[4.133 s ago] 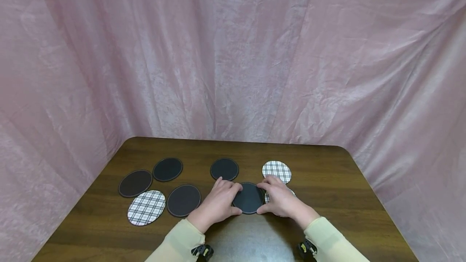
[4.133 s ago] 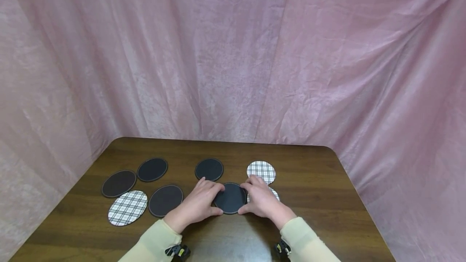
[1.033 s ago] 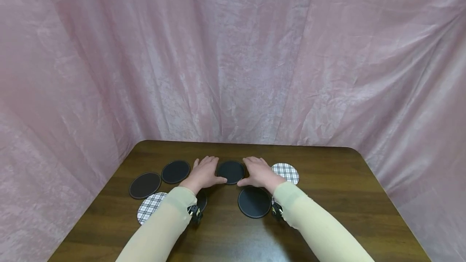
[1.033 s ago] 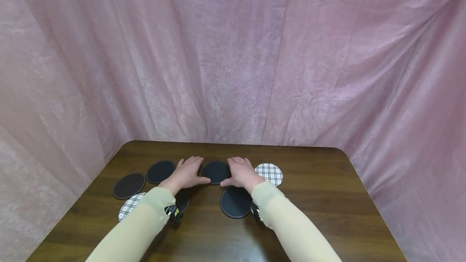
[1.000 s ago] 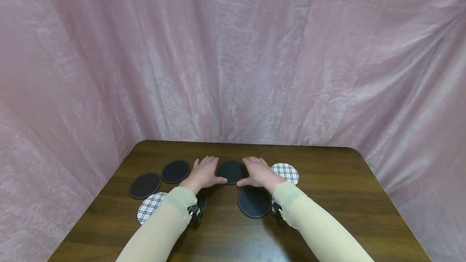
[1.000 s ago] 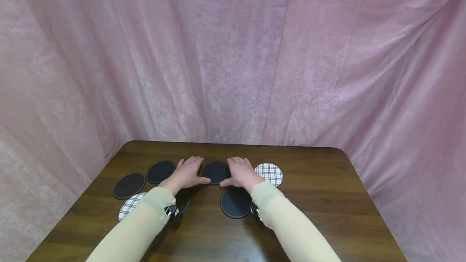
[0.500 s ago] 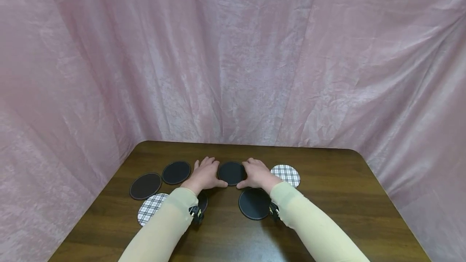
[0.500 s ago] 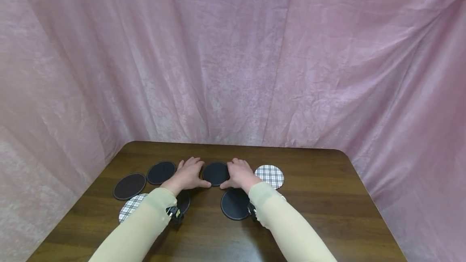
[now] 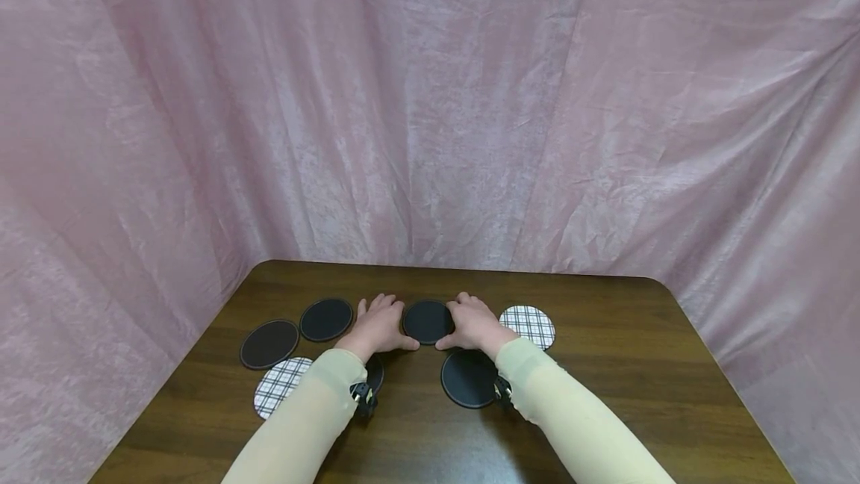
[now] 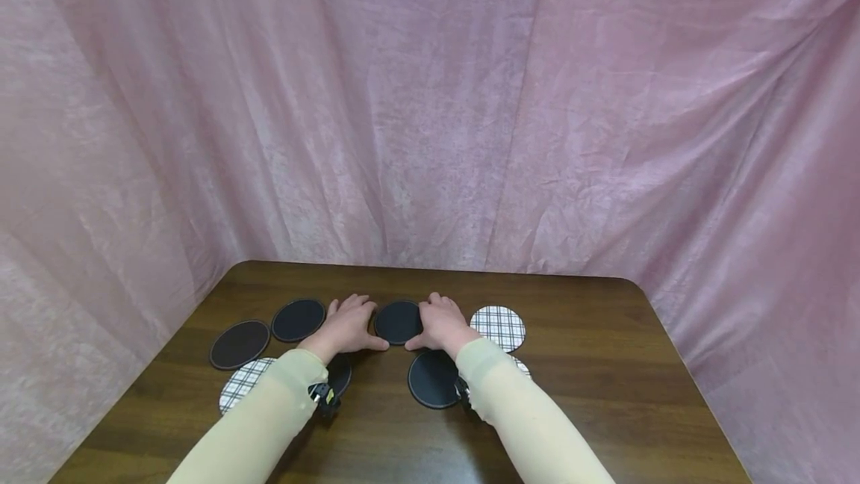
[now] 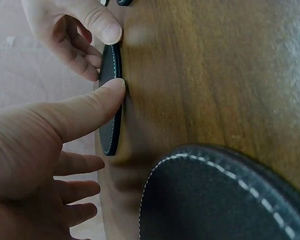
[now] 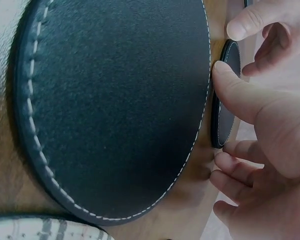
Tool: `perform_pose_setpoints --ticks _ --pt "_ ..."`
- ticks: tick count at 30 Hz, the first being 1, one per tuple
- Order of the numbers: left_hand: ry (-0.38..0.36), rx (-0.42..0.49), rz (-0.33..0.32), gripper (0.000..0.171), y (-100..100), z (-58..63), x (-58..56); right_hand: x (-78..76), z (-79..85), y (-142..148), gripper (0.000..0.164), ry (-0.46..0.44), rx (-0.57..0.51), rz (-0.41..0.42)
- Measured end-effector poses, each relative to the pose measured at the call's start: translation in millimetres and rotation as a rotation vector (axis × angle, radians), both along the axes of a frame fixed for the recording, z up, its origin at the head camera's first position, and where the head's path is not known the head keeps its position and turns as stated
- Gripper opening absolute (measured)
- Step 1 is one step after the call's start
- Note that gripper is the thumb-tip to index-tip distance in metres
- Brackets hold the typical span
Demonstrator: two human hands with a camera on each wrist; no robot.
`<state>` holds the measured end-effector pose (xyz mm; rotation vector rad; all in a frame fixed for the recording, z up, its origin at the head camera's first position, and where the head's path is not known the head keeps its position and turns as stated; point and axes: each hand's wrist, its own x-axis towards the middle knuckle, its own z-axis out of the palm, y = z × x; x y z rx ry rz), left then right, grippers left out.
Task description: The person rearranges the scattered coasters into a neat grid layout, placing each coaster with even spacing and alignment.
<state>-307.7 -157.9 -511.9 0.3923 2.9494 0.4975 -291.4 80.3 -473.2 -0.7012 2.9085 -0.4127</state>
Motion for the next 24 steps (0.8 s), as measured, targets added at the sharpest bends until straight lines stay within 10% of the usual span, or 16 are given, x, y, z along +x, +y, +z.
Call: perform_pose_setpoints --ticks 17,24 --pt "0.008 0.027 0.001 0.094 1.6 -7.5 -6.6 -4.4 0.8 -2.7 0.083 -0.014 0.001 -0.059" --pt "0.039 0.009 -0.026 0.088 8.7 10.7 4.1 -5.4 0.5 -5.1 0.084 -0.046 -0.014 -0.09"
